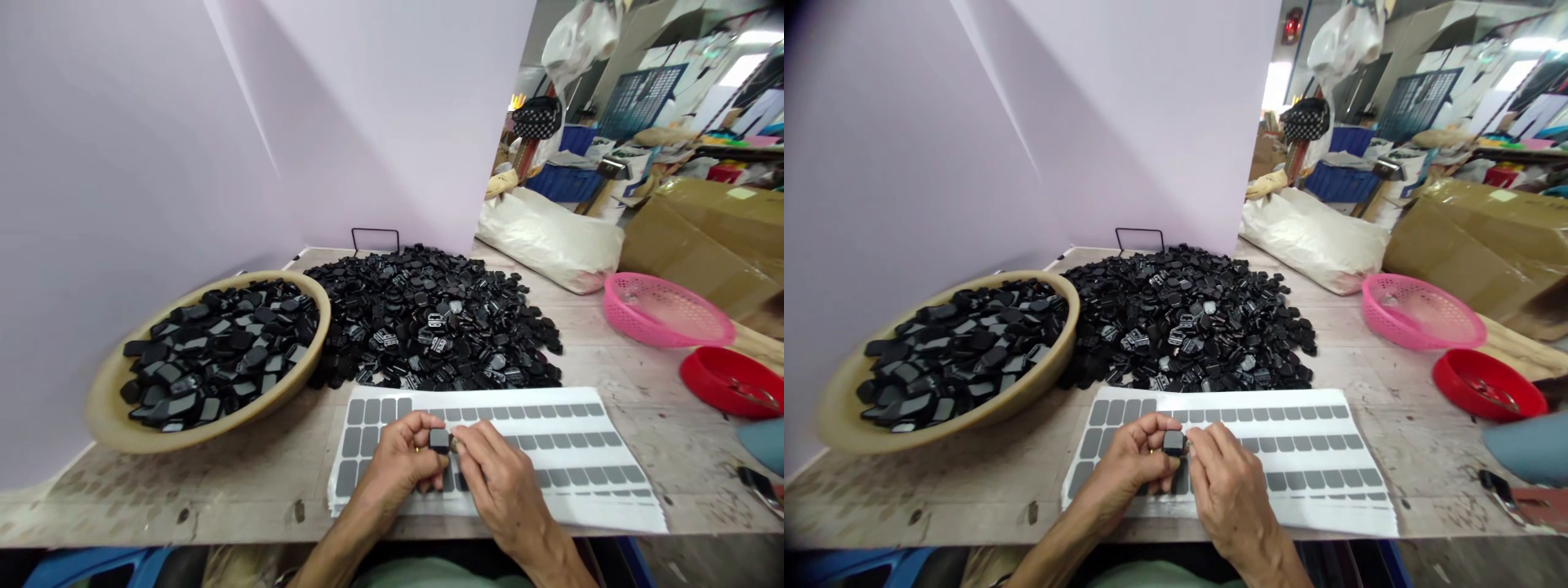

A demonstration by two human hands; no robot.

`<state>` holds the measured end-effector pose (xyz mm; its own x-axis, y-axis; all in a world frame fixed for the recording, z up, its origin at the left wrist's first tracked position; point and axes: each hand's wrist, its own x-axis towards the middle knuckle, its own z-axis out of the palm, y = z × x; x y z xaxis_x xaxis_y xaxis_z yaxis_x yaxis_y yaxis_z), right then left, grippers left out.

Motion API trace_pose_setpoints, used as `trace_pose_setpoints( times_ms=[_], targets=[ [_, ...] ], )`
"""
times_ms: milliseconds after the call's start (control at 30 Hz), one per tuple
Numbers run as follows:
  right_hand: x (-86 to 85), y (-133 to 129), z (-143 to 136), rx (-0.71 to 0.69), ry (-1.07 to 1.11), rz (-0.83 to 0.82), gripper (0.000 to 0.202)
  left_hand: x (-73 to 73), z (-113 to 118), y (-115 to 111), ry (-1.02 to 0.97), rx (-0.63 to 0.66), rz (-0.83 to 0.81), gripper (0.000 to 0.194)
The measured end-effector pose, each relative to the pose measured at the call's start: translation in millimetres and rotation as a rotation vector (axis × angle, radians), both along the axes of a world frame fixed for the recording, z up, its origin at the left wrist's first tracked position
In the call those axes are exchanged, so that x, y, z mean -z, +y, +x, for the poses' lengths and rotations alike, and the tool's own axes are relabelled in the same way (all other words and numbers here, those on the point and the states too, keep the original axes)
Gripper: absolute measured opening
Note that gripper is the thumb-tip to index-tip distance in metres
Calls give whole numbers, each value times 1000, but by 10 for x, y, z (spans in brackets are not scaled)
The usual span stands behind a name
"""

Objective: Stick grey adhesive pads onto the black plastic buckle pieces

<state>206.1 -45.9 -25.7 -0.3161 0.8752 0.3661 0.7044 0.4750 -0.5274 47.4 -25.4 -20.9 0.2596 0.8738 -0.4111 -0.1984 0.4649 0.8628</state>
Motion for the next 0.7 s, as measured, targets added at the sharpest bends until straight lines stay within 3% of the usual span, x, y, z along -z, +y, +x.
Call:
trace_pose_setpoints(
  times_ms=[400, 600, 700],
  targets=[
    [-11, -4, -42, -10, -63, -2, 28, 0, -25, -12, -18, 5, 67, 34],
    [-11, 69, 3, -52, -97, -30, 26, -36, -108, -10, 185, 36, 215, 22],
    [-6, 149, 152, 64, -154, -47, 26, -74, -263, 19, 367, -34, 308, 21]
  ],
)
